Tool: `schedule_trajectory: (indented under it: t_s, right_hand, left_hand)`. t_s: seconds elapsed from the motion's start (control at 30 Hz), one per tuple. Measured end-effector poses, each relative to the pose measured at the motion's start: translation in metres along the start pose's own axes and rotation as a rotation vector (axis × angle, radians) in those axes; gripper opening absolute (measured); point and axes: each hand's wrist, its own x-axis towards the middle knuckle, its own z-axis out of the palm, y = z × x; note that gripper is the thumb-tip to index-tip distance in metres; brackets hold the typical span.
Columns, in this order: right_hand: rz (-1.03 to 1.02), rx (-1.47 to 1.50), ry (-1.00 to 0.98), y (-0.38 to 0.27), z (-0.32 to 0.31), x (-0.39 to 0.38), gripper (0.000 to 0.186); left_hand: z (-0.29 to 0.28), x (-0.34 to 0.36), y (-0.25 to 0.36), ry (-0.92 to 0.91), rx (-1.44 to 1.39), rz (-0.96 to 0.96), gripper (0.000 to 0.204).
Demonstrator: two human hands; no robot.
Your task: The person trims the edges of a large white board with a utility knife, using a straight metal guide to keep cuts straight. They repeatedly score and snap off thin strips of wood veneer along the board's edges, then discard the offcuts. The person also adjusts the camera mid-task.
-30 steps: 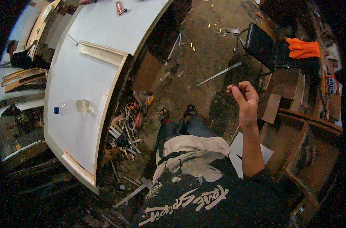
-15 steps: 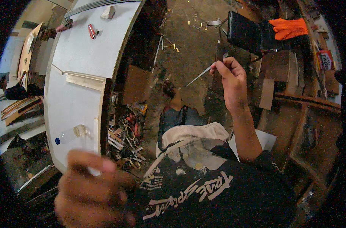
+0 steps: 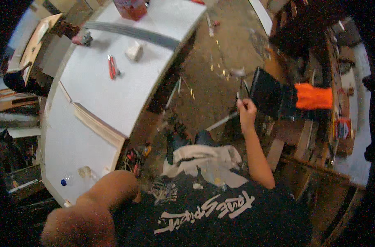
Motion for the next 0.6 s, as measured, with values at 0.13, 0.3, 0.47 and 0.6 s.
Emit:
schedule_trajectory:
  t_s: [0.13, 0.3, 0.47, 0.6]
  right_hand:
    - [0.543, -0.326, 0.066, 0.140, -0.034, 0.037, 0.026]
    - [0.502, -1.448, -0.439, 0.277, -0.163, 0.009, 0.062]
    - [0.890, -1.144, -0.270, 0.311, -0.222, 0.045, 0.052]
    - [0.571, -1.220, -0.545, 0.308, -0.180, 0.187, 0.050]
  left_hand:
    - [-0.028, 0.027, -0.008, 0.070, -0.090, -0.061, 0.048]
    - [-0.031, 0.094, -0.033, 0.185, -0.284, -0.026, 0.035]
    - [-0.038, 0.198, -0.091, 0.207, -0.338, 0.284, 0.021]
    - [-0.027, 0.272, -0.054, 0.372, -0.046, -0.042, 0.023]
